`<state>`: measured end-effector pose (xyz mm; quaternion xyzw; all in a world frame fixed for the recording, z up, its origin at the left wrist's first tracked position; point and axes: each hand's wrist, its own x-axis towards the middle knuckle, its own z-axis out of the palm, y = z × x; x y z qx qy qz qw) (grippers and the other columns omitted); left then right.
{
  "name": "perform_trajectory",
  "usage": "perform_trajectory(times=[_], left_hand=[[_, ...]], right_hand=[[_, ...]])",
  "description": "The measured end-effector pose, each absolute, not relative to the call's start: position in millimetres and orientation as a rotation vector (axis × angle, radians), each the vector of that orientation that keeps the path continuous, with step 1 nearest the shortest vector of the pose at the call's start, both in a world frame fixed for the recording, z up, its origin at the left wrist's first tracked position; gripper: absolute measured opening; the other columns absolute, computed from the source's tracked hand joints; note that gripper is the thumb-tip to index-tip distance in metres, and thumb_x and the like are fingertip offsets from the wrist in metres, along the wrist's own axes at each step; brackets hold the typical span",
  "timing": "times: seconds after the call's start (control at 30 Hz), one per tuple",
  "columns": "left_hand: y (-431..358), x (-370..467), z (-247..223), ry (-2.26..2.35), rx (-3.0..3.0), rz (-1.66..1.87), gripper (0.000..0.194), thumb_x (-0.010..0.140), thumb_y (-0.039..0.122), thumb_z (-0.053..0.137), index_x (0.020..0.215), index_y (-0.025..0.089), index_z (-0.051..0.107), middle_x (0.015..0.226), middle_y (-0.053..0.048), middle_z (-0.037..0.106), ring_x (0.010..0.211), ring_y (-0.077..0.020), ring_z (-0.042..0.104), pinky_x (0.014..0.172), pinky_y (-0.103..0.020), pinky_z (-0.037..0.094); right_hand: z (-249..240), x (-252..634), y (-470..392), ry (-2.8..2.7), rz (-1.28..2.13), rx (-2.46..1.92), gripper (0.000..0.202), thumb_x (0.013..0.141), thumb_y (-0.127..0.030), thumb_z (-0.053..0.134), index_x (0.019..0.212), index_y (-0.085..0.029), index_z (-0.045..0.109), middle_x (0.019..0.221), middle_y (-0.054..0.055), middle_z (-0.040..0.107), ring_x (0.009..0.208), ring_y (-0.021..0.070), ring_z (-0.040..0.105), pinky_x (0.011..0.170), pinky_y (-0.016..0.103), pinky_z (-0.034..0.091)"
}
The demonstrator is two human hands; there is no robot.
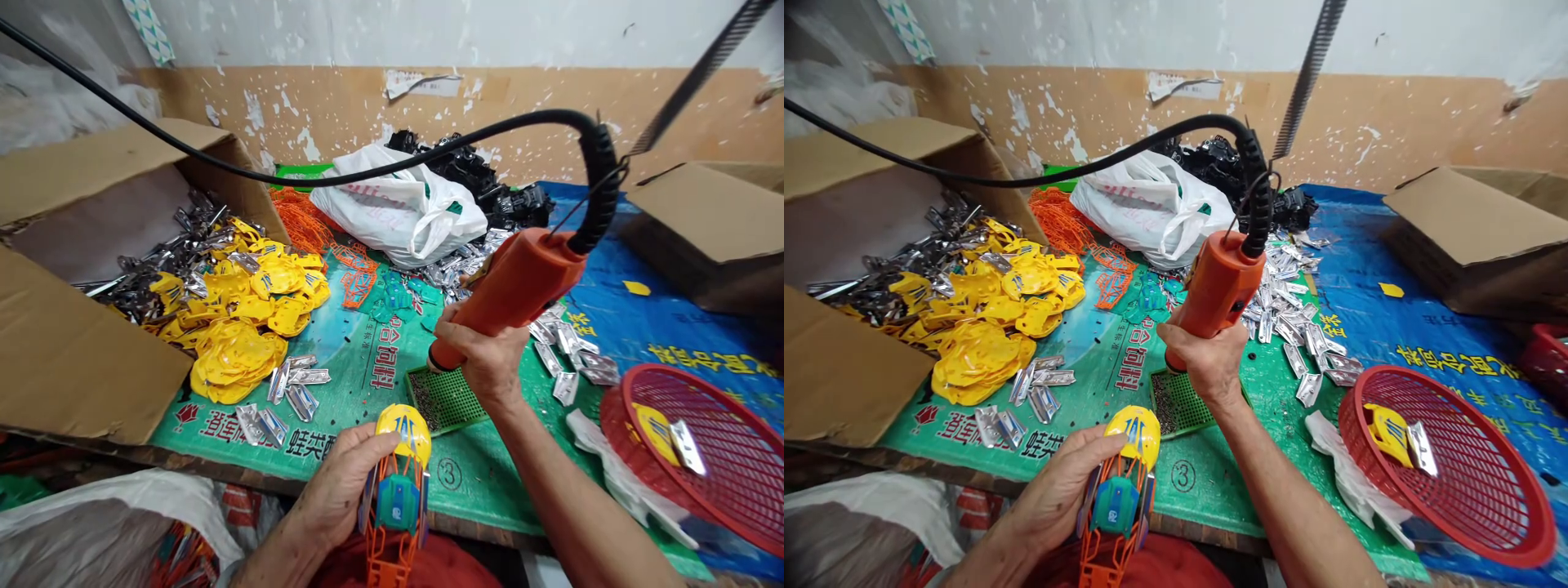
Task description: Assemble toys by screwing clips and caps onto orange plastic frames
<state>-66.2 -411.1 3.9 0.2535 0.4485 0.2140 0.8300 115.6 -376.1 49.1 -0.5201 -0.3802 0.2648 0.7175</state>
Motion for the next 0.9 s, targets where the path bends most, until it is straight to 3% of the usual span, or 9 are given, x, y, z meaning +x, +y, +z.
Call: perform_trajectory(times=[0.17,0.5,0.9], left_hand=[[-410,-64,8,0.933,0.531,0.45,0.026,0.067,0.029,0.076,0.081,0.007,0.072,0.066,-0.009,0.071,0.054,-0.013,0.063,0.052,-0.021,0.05],[-412,-68,-1,0.954,0.555,0.469,0.025,0.07,0.028,0.075,0.086,0.008,0.073,0.067,-0.009,0.072,0.053,-0.0124,0.062,0.052,-0.021,0.05],[-410,-66,1,0.965,0.559,0.487,0.031,0.07,0.029,0.074,0.091,0.008,0.071,0.068,-0.009,0.072,0.051,-0.0128,0.061,0.048,-0.021,0.049]], right_hand=[[39,115,-367,-0.807,0.479,-1.145,0.019,0.051,-0.019,0.078,0.059,-0.02,0.061,0.056,-0.006,0.06,0.051,0.0125,0.053,0.049,0.028,0.046],[41,113,-370,-0.845,0.45,-1.193,0.016,0.053,-0.024,0.077,0.058,-0.02,0.062,0.054,-0.004,0.061,0.051,0.0128,0.055,0.051,0.028,0.048],[45,107,-372,-0.878,0.403,-1.225,0.016,0.053,-0.019,0.074,0.055,-0.02,0.059,0.054,-0.005,0.058,0.052,0.0129,0.054,0.049,0.028,0.048]])
